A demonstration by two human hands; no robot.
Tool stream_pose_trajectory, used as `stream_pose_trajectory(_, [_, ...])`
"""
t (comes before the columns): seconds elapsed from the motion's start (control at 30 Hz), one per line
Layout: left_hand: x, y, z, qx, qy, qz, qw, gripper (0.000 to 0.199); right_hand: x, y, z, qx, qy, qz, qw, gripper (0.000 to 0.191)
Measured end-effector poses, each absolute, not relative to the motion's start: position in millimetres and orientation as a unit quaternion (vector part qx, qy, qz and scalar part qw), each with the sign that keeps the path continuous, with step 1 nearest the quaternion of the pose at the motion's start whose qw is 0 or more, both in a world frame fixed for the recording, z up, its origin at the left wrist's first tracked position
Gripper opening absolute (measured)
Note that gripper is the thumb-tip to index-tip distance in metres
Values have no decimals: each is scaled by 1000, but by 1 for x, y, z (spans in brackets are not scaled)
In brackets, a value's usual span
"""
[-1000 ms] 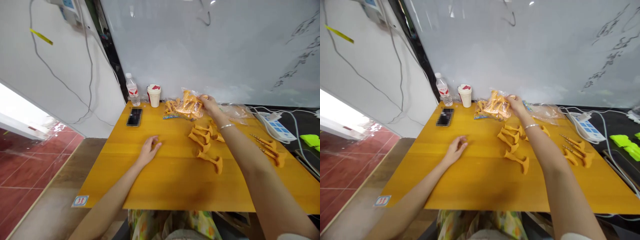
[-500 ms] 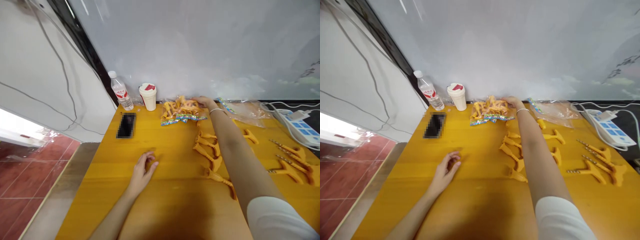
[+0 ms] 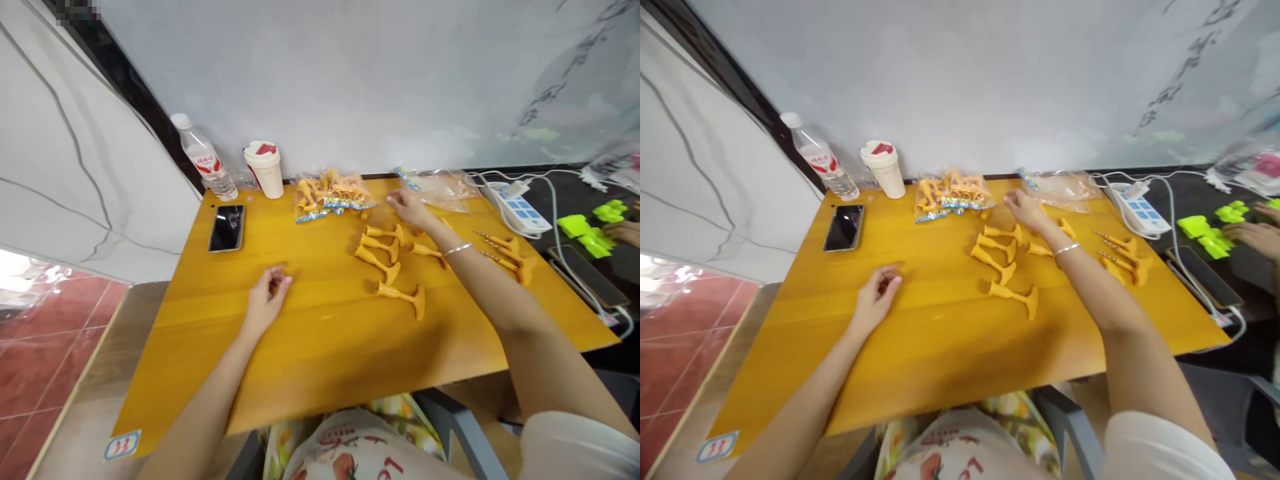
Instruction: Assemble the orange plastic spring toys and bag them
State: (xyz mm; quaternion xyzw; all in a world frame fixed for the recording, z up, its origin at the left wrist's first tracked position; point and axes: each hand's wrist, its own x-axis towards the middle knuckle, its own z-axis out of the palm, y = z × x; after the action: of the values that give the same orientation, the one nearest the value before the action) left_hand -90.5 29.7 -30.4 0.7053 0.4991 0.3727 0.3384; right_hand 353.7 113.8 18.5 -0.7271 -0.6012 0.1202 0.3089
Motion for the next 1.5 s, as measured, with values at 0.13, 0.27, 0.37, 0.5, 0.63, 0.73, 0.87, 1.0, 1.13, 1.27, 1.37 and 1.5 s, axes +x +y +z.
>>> stream_pose_trajectory(0.13, [-88, 29, -33, 716, 496, 370, 323, 39, 323, 55, 6, -674, -707, 116, 178, 60])
stream_pose_trajectory(0.27, [-87, 26, -35, 726, 495, 371, 299, 40, 280, 33, -5, -660, -742, 84, 82, 75])
stream_pose_trajectory(0.37, [-87, 26, -38, 736, 495, 366, 281, 41, 248, 28, -12, -659, -747, 62, 71, 77])
stream_pose_trajectory(0.5, [-87, 29, -42, 743, 491, 365, 271, 40, 207, 29, -15, -648, -755, 66, 77, 75])
stream_pose_trajectory(0.63, [-88, 31, -45, 740, 491, 368, 276, 40, 172, 35, -13, -629, -769, 81, 82, 76])
stream_pose_trajectory(0.73, [-89, 32, -45, 737, 490, 373, 279, 41, 151, 38, -13, -616, -777, 89, 89, 76])
stream_pose_trajectory(0.87, [-90, 32, -44, 731, 486, 387, 282, 41, 135, 39, -13, -593, -794, 99, 89, 77])
stream_pose_trajectory(1.0, [-91, 33, -42, 723, 492, 388, 291, 41, 155, 39, -4, -592, -789, 126, 106, 76])
stream_pose_trajectory(1.13, [-91, 33, -40, 718, 492, 396, 294, 39, 220, 10, 8, -591, -771, 136, 193, 70])
stream_pose_trajectory(1.27, [-90, 33, -37, 717, 488, 407, 287, 41, 275, -65, -2, -620, -746, 117, 215, 63])
stream_pose_trajectory(1.37, [-89, 33, -36, 719, 482, 408, 289, 46, 270, -126, -22, -602, -766, 105, 201, 58])
stream_pose_trajectory(1.5, [-88, 32, -38, 724, 475, 401, 300, 59, 209, -162, -39, -537, -818, 53, 200, 51])
